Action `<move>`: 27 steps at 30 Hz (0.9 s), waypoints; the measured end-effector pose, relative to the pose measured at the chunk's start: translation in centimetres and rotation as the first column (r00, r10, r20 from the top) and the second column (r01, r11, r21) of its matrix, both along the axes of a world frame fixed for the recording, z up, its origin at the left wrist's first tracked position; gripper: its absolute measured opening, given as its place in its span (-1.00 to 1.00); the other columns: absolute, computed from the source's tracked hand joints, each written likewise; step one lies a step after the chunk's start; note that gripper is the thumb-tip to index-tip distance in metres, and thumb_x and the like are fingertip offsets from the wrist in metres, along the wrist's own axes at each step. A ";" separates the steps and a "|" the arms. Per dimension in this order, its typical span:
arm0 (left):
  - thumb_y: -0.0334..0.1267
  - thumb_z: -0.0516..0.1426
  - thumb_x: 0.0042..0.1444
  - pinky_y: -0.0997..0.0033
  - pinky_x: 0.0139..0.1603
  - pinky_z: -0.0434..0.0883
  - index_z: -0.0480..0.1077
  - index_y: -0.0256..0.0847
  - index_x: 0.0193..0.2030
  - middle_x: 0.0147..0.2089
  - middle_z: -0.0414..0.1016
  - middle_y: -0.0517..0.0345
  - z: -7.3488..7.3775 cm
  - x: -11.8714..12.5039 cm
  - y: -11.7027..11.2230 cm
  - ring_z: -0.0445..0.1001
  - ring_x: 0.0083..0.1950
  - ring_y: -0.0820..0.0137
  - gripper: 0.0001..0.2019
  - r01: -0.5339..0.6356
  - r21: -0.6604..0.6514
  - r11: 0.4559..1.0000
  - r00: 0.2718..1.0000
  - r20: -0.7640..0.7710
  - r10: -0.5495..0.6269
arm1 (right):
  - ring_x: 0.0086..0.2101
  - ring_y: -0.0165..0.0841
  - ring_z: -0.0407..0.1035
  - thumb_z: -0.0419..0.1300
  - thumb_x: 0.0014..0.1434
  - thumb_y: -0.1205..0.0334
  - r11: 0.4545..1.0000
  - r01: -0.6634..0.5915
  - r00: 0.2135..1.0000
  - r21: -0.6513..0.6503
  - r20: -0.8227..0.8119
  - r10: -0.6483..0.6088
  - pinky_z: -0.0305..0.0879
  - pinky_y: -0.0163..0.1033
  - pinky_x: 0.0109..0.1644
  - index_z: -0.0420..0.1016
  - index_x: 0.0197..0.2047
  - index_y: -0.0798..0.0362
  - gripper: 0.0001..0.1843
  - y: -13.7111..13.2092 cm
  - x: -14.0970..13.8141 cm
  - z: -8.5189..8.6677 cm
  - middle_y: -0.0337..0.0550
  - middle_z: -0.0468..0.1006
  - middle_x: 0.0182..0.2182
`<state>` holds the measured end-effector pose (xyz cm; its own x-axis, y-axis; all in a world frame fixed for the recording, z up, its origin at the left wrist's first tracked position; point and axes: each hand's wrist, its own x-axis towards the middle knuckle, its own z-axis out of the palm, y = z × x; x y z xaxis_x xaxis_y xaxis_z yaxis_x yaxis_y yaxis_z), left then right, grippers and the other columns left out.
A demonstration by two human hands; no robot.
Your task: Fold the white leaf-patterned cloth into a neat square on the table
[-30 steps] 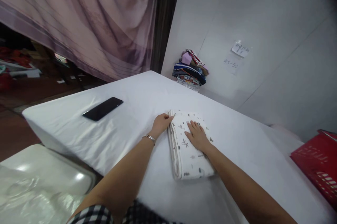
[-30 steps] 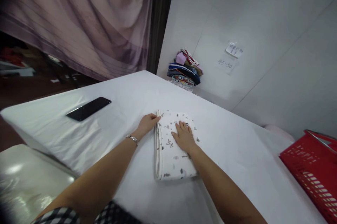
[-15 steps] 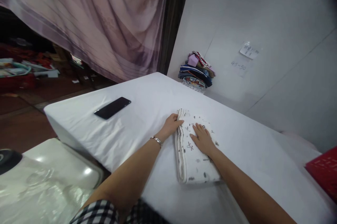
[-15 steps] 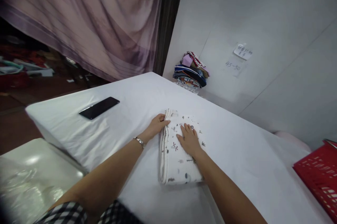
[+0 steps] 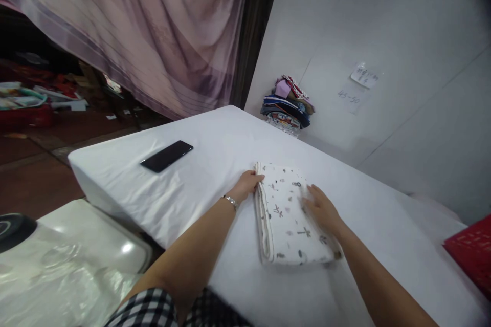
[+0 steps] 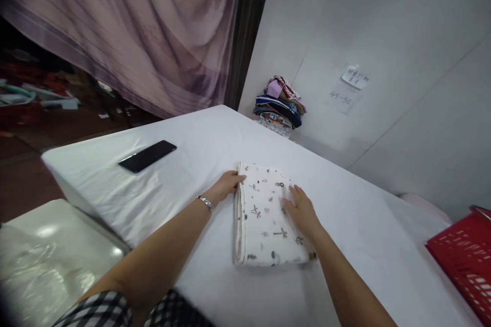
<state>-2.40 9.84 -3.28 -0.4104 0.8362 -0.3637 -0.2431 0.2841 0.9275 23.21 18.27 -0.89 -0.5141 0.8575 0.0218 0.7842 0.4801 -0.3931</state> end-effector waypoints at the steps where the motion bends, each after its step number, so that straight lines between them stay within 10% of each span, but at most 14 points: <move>1: -0.15 0.23 -0.07 0.50 -0.35 0.33 0.35 -0.31 -0.14 -0.27 0.52 0.01 0.1 0.0 0.0 0.46 -0.27 0.38 -0.63 0.005 -0.004 1.000 1.000 -0.005 -0.005 | 0.17 -0.14 0.06 0.01 0.10 -0.02 0.996 0.080 0.997 -0.035 -0.016 -0.081 0.12 -0.05 0.15 0.15 0.23 0.02 -0.36 0.2 1.1 0.0 -0.06 0.10 0.24; 7: -0.16 0.26 -0.14 0.44 -0.27 0.33 0.35 -0.28 -0.16 -0.26 0.51 0.00 1.1 0.1 -0.5 0.46 -0.20 0.31 -0.61 0.054 0.083 0.995 0.978 0.198 -0.070 | 0.02 -0.13 0.30 0.01 0.10 -0.09 0.948 0.230 0.954 -0.222 -0.142 -0.265 0.28 -0.08 0.03 0.14 0.23 0.13 -0.29 -1.2 5.2 -1.0 0.06 0.36 0.08; 12: -0.07 0.15 -0.02 0.36 -0.14 0.34 0.36 -0.28 -0.19 -0.23 0.50 -0.02 1.2 -0.4 -0.6 0.45 -0.16 0.28 -0.67 0.104 0.148 0.984 0.920 0.362 -0.151 | 0.18 -0.13 0.04 0.01 0.16 -0.01 0.970 -0.085 0.988 0.230 -0.109 0.113 0.12 0.03 0.17 0.03 0.28 0.04 -0.34 -7.9 4.4 -1.2 -0.03 0.11 0.23; 16: 0.01 0.08 0.04 0.38 -0.13 0.35 0.36 -0.25 -0.20 -0.20 0.48 0.00 0.8 -1.0 -0.6 0.45 -0.16 0.30 -0.65 0.124 0.237 0.964 0.860 0.458 -0.223 | 0.24 -0.09 -0.12 0.11 0.10 0.07 0.754 -0.580 0.813 0.308 0.159 0.560 -0.08 0.16 0.23 -0.23 0.34 0.04 -0.16 -13.5 1.3 -1.4 -0.03 -0.03 0.28; 27: 0.01 0.01 0.10 0.17 -0.06 0.36 0.05 -0.24 0.09 -0.07 0.39 -0.11 1.3 -1.3 -0.9 0.46 -0.11 0.23 -0.50 0.039 0.344 0.938 0.742 0.618 -0.258 | 0.19 -0.14 0.03 0.06 0.13 0.24 0.781 -0.514 0.838 0.354 0.010 0.546 0.11 0.05 0.16 0.08 0.25 0.03 -0.39 -14.4 -1.5 -2.2 0.02 0.12 0.22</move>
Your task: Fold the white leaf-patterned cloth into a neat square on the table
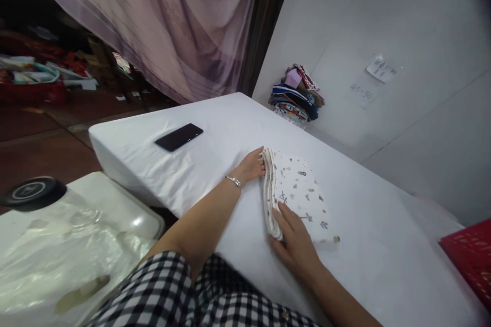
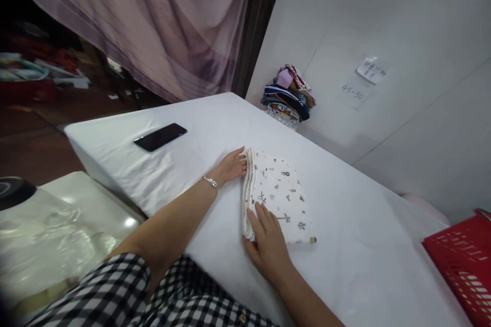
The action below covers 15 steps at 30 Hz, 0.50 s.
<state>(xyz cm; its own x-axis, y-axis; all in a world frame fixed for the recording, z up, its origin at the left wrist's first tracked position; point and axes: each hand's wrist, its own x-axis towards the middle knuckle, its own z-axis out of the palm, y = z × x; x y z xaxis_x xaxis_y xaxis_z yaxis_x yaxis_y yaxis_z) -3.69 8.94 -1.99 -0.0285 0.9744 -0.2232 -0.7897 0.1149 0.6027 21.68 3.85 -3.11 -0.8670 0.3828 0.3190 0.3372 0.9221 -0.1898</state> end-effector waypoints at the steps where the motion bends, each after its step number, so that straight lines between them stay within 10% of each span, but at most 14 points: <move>1: 0.01 0.01 0.10 0.17 -0.06 0.36 0.06 -0.24 0.08 -0.07 0.39 -0.11 0.0 0.0 0.0 0.45 -0.10 0.22 -0.50 0.003 0.007 1.000 1.000 0.011 -0.003 | 0.16 -0.17 0.10 0.05 0.14 0.24 0.998 0.015 0.999 -0.069 -0.048 -0.018 0.14 0.01 0.15 0.14 0.22 0.02 -0.44 0.1 0.2 0.2 0.00 0.19 0.19; 9: 0.02 -0.03 0.12 0.25 -0.13 0.39 0.12 -0.23 0.01 -0.11 0.40 -0.06 -0.7 -0.2 0.3 0.46 -0.15 0.27 -0.58 0.009 0.032 0.999 0.998 0.055 -0.011 | -0.55 -0.35 0.39 0.07 0.14 0.05 0.734 0.347 0.807 -0.584 -0.213 -0.551 0.34 -0.28 -0.51 0.34 0.06 0.12 -0.53 0.7 1.0 2.9 -0.20 0.53 -0.51; 15: 0.04 0.00 0.09 0.34 -0.22 0.39 0.17 -0.21 -0.01 -0.09 0.39 -0.04 -1.0 -0.2 0.4 0.45 -0.16 0.30 -0.57 0.008 -0.001 1.000 1.000 -0.004 -0.008 | -0.25 -0.27 0.44 0.04 0.17 0.12 0.907 0.207 0.932 -0.367 -0.209 -0.297 0.40 -0.17 -0.20 0.24 0.14 0.10 -0.52 0.2 1.1 1.2 -0.02 0.51 -0.13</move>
